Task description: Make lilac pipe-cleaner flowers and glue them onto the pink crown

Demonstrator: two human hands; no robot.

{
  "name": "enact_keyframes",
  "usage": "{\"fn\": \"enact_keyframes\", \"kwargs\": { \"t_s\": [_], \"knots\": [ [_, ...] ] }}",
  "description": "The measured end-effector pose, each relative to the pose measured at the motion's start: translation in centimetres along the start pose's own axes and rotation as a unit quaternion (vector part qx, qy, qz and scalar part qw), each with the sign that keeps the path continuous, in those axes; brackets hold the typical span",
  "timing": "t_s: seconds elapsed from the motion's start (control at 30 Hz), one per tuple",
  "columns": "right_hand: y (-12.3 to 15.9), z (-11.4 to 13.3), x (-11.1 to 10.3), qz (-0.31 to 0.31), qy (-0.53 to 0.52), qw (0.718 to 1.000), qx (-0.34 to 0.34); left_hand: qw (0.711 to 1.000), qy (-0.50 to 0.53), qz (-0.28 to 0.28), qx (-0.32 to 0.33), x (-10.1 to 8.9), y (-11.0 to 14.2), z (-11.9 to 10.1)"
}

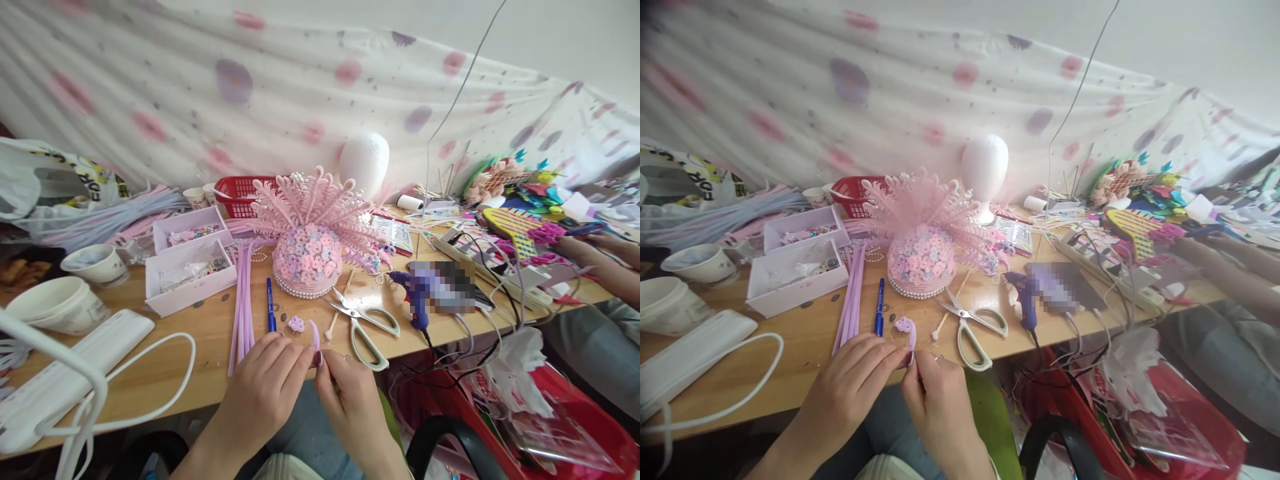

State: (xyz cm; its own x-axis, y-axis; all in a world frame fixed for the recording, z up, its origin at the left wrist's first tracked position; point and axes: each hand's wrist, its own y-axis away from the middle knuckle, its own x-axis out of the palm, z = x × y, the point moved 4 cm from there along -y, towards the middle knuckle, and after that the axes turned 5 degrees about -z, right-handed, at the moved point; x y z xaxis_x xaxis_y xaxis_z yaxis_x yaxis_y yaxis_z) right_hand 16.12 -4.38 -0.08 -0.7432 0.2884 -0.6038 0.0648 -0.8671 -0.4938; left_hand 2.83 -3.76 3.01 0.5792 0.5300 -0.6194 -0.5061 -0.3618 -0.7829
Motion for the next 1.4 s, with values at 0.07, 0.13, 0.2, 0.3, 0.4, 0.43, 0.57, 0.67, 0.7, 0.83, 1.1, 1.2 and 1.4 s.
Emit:
{"fn": "enact_keyframes", "kwargs": {
  "t_s": [0.07,0.13,0.2,0.3,0.4,0.43,0.57,0.67,0.7,0.83,1.1,1.2,1.4],
  "knots": [
    [0.1,0.0,0.1,-0.017,0.005,1.0,-0.009,1.0,-0.002,-0.005,-0.018,0.2,0.1,-0.1],
    [0.2,0.1,0.2,-0.033,0.018,0.999,-0.025,0.999,-0.003,-0.012,-0.037,0.3,0.2,-0.2],
    [0.2,0.2,0.2,-0.053,0.041,0.997,-0.047,0.998,0.003,-0.005,-0.061,0.5,0.1,-0.2],
    [0.1,0.4,0.2,-0.074,0.073,0.991,-0.087,0.994,0.037,0.04,-0.098,0.7,-0.2,0.2],
    [0.1,0.5,0.2,-0.067,0.084,0.988,-0.108,0.985,0.075,0.105,-0.119,0.7,-0.6,0.6],
    [0.0,0.5,0.2,-0.061,0.083,0.989,-0.109,0.98,0.089,0.129,-0.126,0.6,-0.7,0.7],
    [-0.2,0.3,0.0,-0.039,0.078,0.989,-0.117,0.945,0.171,0.213,-0.181,0.6,-1.6,1.6],
    [-0.3,-0.2,-0.1,-0.026,0.075,0.991,-0.11,0.908,0.222,0.27,-0.232,1.1,-2.3,2.6],
    [-0.3,-0.4,-0.1,-0.022,0.062,0.993,-0.094,0.897,0.242,0.28,-0.241,1.4,-2.6,2.8],
    [-0.2,-1.2,0.3,0.028,-0.139,0.988,0.057,0.851,0.335,0.264,-0.306,2.6,-2.5,3.2],
    [0.7,-2.0,1.2,0.069,-0.374,0.913,0.15,0.768,0.457,0.196,-0.405,4.2,-0.8,2.1],
    [0.9,-2.2,1.2,0.08,-0.405,0.896,0.163,0.767,0.469,0.195,-0.392,4.2,-0.9,2.3],
    [0.9,-1.7,1.8,0.13,-0.542,0.796,0.234,0.748,0.519,0.205,-0.359,4.3,-0.5,2.6]
  ]
}}
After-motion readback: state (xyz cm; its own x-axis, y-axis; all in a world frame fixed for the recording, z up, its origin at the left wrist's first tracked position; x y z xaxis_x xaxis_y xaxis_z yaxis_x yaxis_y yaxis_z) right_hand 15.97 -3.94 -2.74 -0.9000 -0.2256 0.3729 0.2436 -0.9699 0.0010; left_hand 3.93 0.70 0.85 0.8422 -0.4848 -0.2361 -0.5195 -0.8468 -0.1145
